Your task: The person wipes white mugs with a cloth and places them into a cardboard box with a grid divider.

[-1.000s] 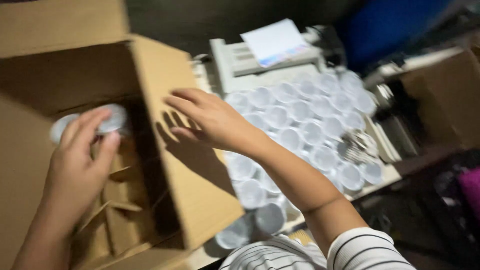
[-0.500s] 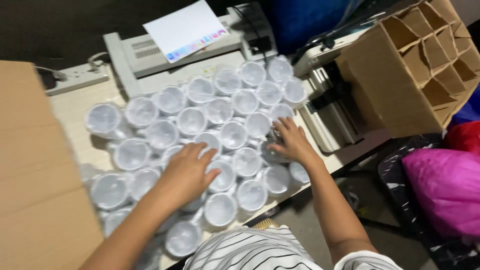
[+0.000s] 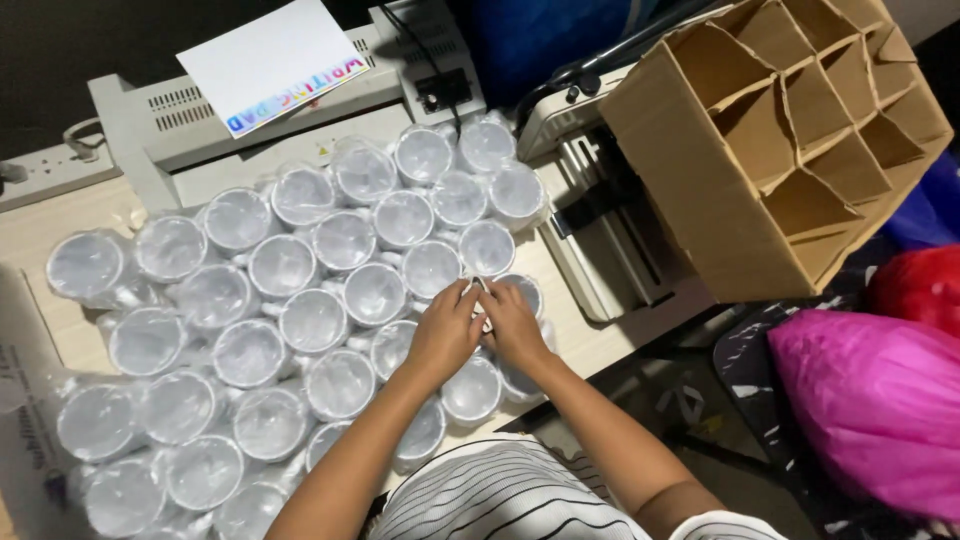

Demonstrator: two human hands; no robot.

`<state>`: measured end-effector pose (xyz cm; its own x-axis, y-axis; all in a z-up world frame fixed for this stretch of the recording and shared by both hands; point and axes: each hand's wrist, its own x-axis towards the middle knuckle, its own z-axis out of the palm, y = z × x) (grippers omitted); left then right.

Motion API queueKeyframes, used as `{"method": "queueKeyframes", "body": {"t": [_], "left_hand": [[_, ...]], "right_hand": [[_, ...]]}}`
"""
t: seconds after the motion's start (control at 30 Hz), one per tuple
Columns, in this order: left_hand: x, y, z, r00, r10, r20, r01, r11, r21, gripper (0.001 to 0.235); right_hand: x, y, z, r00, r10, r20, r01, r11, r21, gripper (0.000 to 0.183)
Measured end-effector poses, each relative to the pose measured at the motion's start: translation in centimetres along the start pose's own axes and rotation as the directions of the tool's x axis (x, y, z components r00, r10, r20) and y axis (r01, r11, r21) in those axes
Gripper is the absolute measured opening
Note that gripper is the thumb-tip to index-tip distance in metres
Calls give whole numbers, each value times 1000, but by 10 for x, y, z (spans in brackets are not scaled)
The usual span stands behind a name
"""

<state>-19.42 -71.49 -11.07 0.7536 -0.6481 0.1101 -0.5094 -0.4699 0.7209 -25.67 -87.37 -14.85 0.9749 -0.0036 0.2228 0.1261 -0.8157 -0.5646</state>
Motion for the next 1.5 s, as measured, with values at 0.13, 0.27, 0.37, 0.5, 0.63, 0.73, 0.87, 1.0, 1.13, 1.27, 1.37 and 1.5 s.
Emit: {"method": "queueKeyframes", "body": {"t": [0.13, 0.27, 0.37, 0.5, 0.63, 0.73, 0.87, 1.0, 1.13, 1.27, 1.37, 1.5], "left_hand": [[7, 7, -4, 999, 3, -36, -3, 1000, -7, 46], [13, 12, -17, 981, -5, -196, -26, 988, -154, 56], [15, -6, -17, 962, -76, -264, 16, 975, -224, 56], [5, -32, -6, 940, -160, -302, 106, 977, -187, 44], [-2, -34, -10, 933, -305, -191, 243, 926, -288, 42], [-4, -34, -14, 918, -342, -201, 292, 925, -243, 41], [-4, -28, -19, 907, -386, -168, 338, 905, -256, 38], [-4, -35, -11, 941, -240, -239, 222, 970, -100, 46], [-1, -35, -10, 955, -121, -271, 137, 990, 41, 51], [6, -36, -12, 966, -94, -242, 113, 992, 65, 48], [10, -43, -13, 966, -82, -244, 102, 992, 72, 47], [15, -44, -19, 957, -93, -275, 106, 994, 34, 36]], "right_hand": [[11, -8, -15, 996, 87, 9, -88, 991, 104, 69], [45, -23, -24, 995, 28, -95, -16, 993, 120, 66], [69, -32, -21, 998, -10, -56, 16, 994, 108, 64], [74, -22, -12, 977, -57, 204, 49, 998, 47, 70], [95, 18, -32, 926, -201, 319, 88, 938, 335, 86], [113, 62, -44, 987, 4, 162, -35, 981, 191, 62], [128, 114, -43, 985, 71, 159, -17, 948, -319, 55], [128, 139, -15, 968, 111, 225, -7, 909, -418, 35], [136, 148, -6, 955, 160, 250, -26, 884, -467, 17], [135, 143, -12, 970, 153, 189, -65, 911, -407, 12], [132, 133, -21, 978, 148, 148, -74, 906, -417, 15], [126, 104, -57, 992, 85, 90, -34, 887, -460, 19]]}}
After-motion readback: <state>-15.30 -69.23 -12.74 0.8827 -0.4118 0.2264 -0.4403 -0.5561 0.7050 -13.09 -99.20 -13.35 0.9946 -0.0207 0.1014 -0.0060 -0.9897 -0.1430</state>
